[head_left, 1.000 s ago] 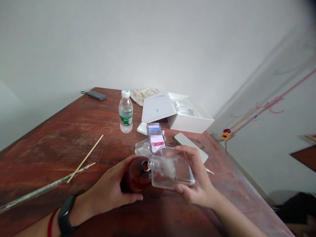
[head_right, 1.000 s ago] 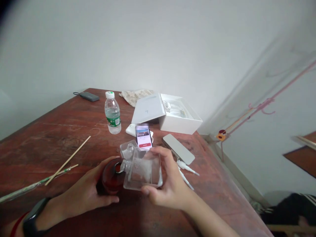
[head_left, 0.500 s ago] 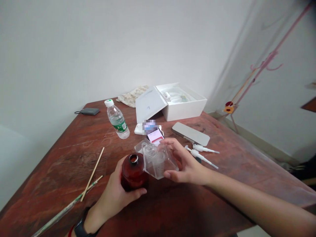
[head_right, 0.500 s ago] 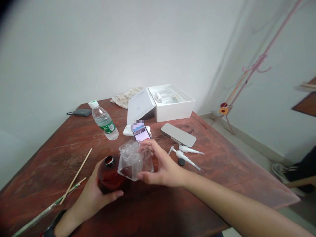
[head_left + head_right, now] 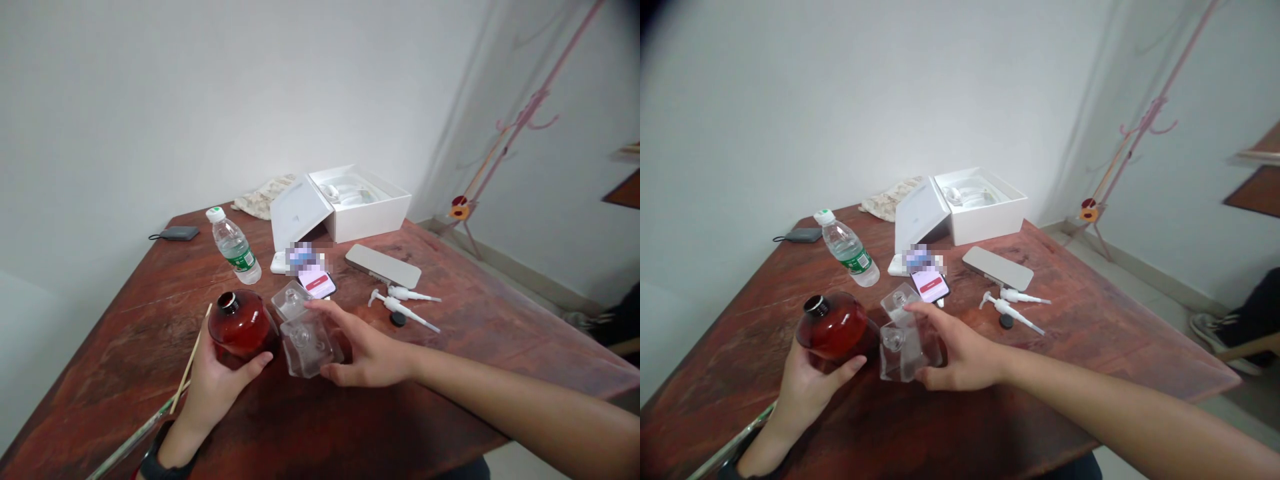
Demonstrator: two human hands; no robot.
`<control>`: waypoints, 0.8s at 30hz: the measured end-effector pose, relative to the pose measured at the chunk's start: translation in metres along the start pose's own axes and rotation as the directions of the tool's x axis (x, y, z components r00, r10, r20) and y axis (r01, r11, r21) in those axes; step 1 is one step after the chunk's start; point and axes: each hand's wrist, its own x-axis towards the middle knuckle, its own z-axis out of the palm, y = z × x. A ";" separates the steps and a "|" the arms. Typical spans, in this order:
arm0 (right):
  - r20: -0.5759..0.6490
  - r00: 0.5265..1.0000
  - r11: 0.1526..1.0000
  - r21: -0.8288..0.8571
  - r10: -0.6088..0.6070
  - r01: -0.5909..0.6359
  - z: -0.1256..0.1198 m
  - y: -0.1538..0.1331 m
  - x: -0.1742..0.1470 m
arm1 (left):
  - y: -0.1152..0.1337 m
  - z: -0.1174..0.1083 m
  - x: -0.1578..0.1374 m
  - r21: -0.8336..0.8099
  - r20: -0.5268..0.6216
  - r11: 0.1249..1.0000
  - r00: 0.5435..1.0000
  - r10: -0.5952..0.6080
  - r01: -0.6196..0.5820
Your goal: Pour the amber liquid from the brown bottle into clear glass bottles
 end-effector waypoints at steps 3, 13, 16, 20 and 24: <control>-0.016 1.000 0.996 -0.089 -0.019 0.017 0.000 -0.001 -0.001 | -0.001 0.005 -0.001 -0.066 -0.034 0.997 0.999 -0.032 0.030; -0.009 0.998 0.808 -0.587 0.061 -0.055 -0.006 0.001 0.000 | 0.006 0.009 -0.005 -0.084 -0.098 0.996 0.994 -0.038 0.029; -0.013 0.997 0.759 -0.648 0.077 -0.067 -0.003 0.003 0.002 | 0.006 0.008 -0.006 -0.091 -0.151 0.995 0.988 -0.043 0.029; -0.046 0.994 0.741 -0.663 0.097 -0.103 -0.002 0.003 0.003 | 0.012 0.005 -0.006 -0.059 -0.241 0.997 0.970 0.024 -0.040; -0.038 0.997 0.753 -0.654 0.067 -0.075 -0.003 0.004 0.002 | 0.014 0.001 -0.006 -0.065 -0.255 0.995 0.965 0.054 -0.073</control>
